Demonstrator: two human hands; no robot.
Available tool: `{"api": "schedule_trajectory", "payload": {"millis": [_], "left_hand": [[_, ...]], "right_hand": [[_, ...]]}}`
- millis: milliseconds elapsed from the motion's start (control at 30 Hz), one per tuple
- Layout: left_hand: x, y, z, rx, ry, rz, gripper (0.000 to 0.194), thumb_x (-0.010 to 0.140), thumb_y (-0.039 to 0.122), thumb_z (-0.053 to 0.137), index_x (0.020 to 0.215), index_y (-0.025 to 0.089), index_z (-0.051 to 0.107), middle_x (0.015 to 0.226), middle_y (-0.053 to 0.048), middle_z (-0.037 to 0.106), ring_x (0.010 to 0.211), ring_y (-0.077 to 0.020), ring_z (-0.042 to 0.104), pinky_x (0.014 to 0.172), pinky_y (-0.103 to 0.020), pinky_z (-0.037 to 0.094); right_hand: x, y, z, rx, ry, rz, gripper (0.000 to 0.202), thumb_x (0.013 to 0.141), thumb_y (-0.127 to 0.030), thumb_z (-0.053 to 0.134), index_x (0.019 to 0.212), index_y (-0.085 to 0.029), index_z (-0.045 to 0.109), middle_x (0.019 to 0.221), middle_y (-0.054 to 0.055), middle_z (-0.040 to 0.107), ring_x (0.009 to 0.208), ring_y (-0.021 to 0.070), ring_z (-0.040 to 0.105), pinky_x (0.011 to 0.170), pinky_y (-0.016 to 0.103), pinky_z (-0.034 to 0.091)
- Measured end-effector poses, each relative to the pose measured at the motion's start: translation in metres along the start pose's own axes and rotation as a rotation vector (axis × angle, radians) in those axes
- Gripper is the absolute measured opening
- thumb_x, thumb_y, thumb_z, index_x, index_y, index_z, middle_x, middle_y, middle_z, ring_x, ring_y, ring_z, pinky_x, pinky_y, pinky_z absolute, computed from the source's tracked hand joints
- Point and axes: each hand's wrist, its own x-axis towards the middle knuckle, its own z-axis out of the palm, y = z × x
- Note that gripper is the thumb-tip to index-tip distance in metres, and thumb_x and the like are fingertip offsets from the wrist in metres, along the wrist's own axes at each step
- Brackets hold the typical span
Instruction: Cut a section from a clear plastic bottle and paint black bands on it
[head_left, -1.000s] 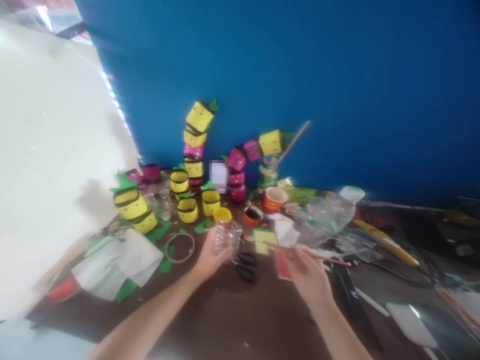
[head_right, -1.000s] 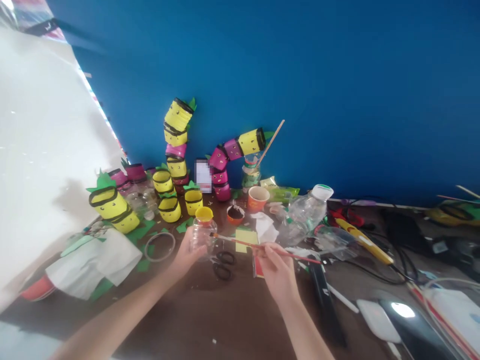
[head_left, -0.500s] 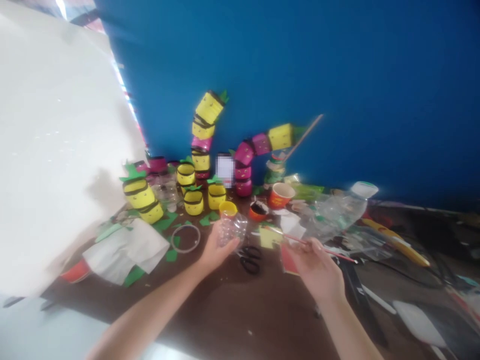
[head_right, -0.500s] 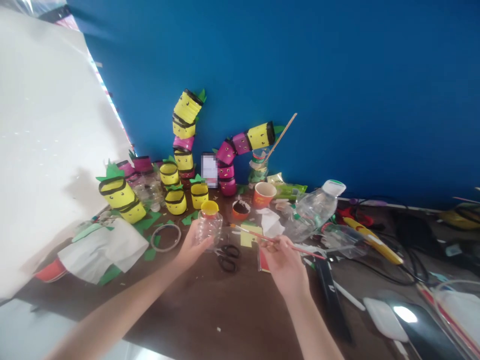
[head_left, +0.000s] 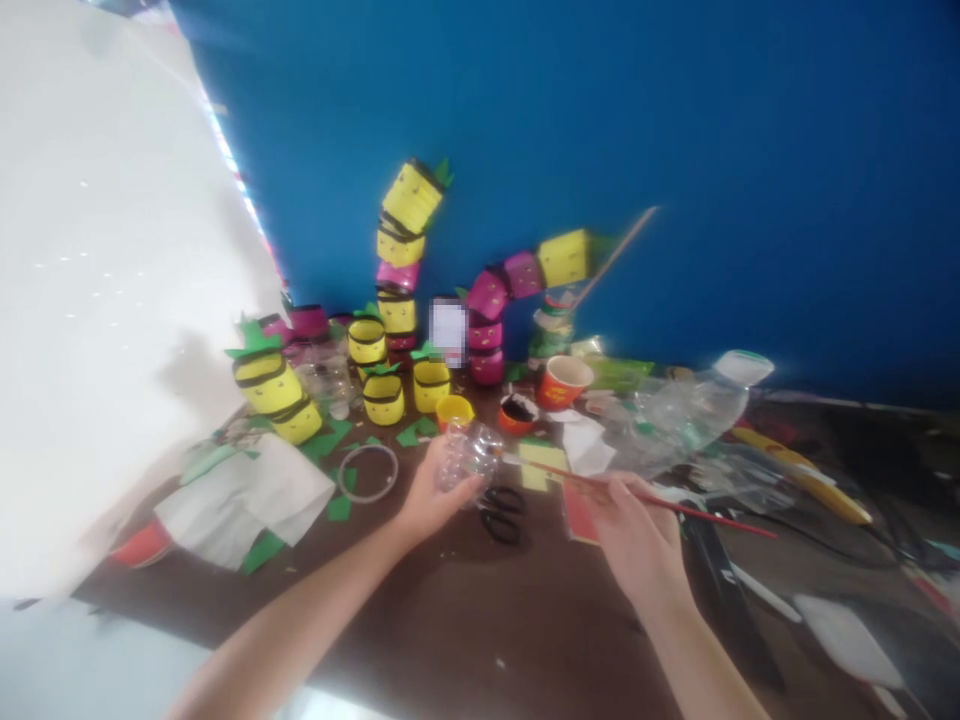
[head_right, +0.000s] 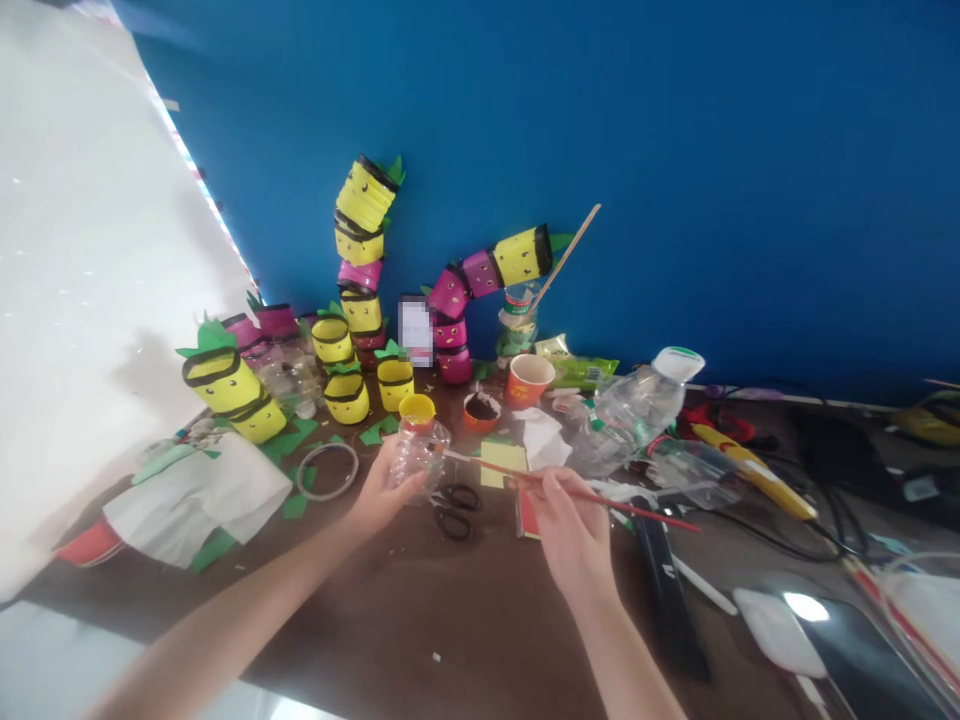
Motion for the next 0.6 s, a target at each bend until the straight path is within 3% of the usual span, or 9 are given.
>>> {"api": "schedule_trajectory", "payload": {"millis": [400,600], "left_hand": [[-0.0006,-0.0040,-0.0007,0.010,-0.014,-0.010,0.054,0.075,0.040,0.069,0.120,0.020,0.049,0.109,-0.008,0.062,0.099,-0.0250,0.061,0.092,-0.042,0.046],[-0.0012,-0.0064,-0.0004,-0.013,-0.025,-0.036,0.053,0.075,0.039,0.070,0.120,0.021,0.048,0.100,-0.006,0.066,0.093,-0.0246,0.063,0.088,-0.041,0.048]], "right_hand": [[0.0023,0.0058,-0.0006,-0.051,0.008,-0.014,0.017,0.071,-0.040,0.074,0.075,-0.024,0.069,0.075,0.001,0.071,0.074,0.0168,0.069,0.078,0.030,0.055],[0.0043,0.0080,0.0005,-0.041,0.023,-0.008,0.018,0.068,-0.040,0.076,0.073,-0.024,0.069,0.072,0.001,0.072,0.072,0.0168,0.069,0.076,0.030,0.055]]}}
